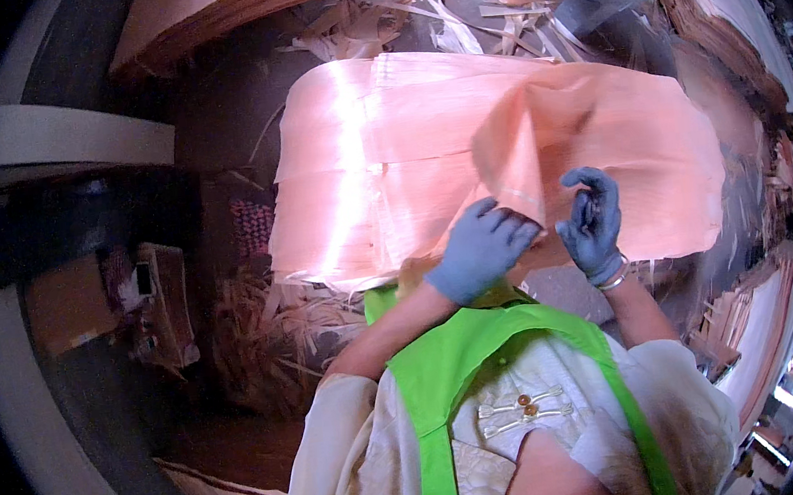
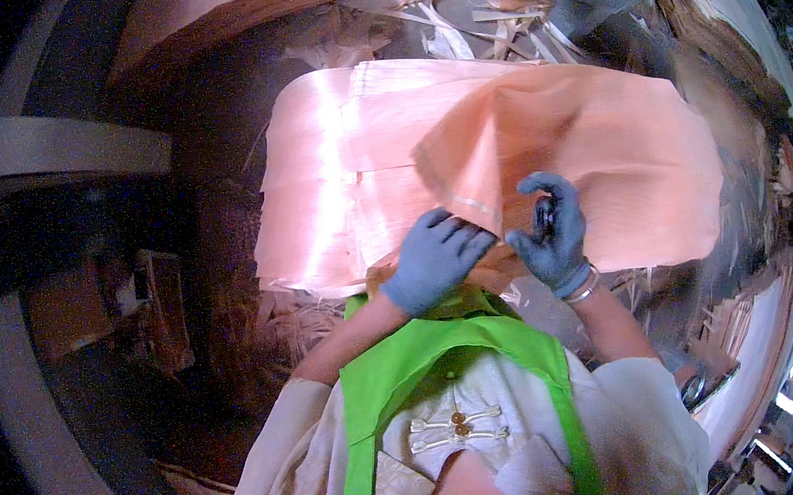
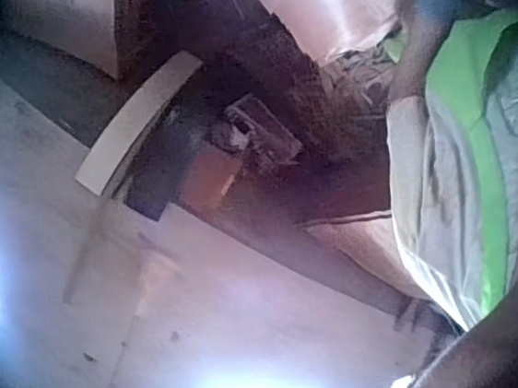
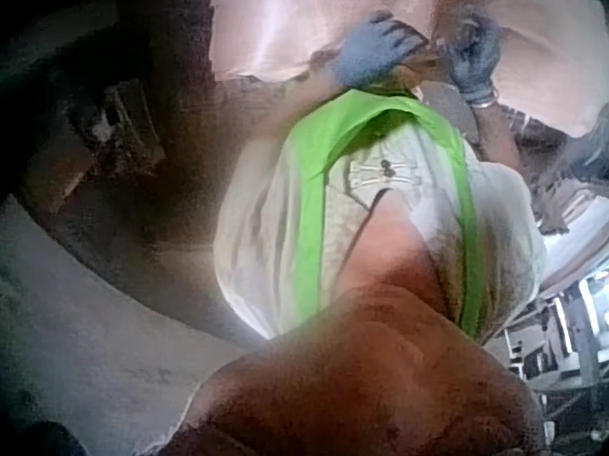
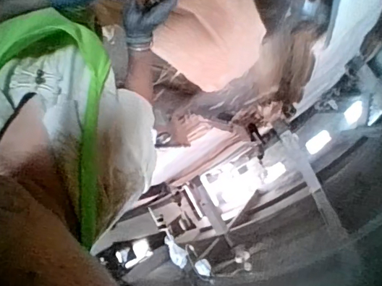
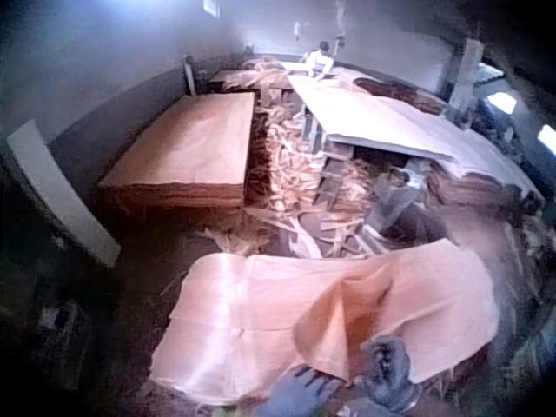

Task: The person handles large wood veneers, pulling them from a stack, laying them across a workbench, and using a small blade to trim edges and remove imperfections before restacking them.

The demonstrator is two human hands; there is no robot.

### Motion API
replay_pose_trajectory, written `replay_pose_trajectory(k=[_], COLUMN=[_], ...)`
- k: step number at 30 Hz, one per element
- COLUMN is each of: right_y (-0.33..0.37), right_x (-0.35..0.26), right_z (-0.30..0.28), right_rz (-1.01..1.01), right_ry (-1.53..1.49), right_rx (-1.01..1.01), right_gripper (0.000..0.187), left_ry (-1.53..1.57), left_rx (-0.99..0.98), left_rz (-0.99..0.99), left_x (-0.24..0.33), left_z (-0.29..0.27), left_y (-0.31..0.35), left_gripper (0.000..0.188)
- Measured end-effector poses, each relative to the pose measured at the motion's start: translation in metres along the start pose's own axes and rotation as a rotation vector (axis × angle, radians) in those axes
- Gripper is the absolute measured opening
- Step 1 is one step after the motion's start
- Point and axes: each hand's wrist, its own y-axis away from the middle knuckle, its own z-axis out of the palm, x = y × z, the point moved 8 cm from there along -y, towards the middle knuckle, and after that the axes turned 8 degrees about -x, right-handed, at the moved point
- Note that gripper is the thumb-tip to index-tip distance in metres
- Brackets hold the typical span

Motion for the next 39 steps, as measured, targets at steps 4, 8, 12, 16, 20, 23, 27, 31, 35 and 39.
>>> replay_pose_trajectory(k=[4, 8, 12, 16, 20, 23, 27, 31, 35, 39], right_y=[0.006, -0.005, -0.021, -0.012, 0.007, 0.013, 0.000, -0.009, -0.018, -0.018], right_x=[-0.008, 0.009, 0.044, 0.096, 0.146, 0.170, 0.148, 0.143, 0.122, 0.103], right_z=[0.020, 0.021, 0.022, 0.011, 0.024, 0.025, 0.023, 0.048, 0.074, 0.093], right_rz=[0.041, 0.158, 0.279, 0.467, 0.572, 0.517, 0.043, 0.108, 0.213, 0.319], right_ry=[0.141, 0.170, -0.233, -0.407, -0.440, -0.166, 0.260, 0.214, 0.051, -0.094], right_rx=[-0.082, 0.021, 0.061, 0.127, 0.012, -0.005, 0.021, -0.224, -0.364, -0.565], right_gripper=[0.045, 0.010, 0.003, 0.008, 0.015, 0.019, 0.022, 0.025, 0.014, 0.013], left_ry=[-0.001, 0.059, 0.387, 0.971, 1.066, 1.086, 1.230, 1.217, 1.192, 1.182], left_rx=[-0.057, -0.061, 0.088, 0.435, 0.440, 0.447, 0.472, 0.451, 0.461, 0.451], left_rz=[0.015, -0.122, -0.603, -0.897, -0.893, -0.855, -0.839, -0.865, -0.918, -0.876], left_x=[0.013, -0.004, -0.070, -0.131, -0.139, -0.136, -0.136, -0.138, -0.140, -0.140], left_z=[0.008, 0.019, 0.019, 0.011, -0.006, -0.016, -0.018, -0.018, -0.016, -0.015], left_y=[-0.001, 0.015, 0.055, 0.097, 0.101, 0.094, 0.087, 0.086, 0.084, 0.077], left_gripper=[0.021, 0.013, 0.002, 0.009, 0.003, 0.005, 0.005, 0.005, 0.005, 0.006])
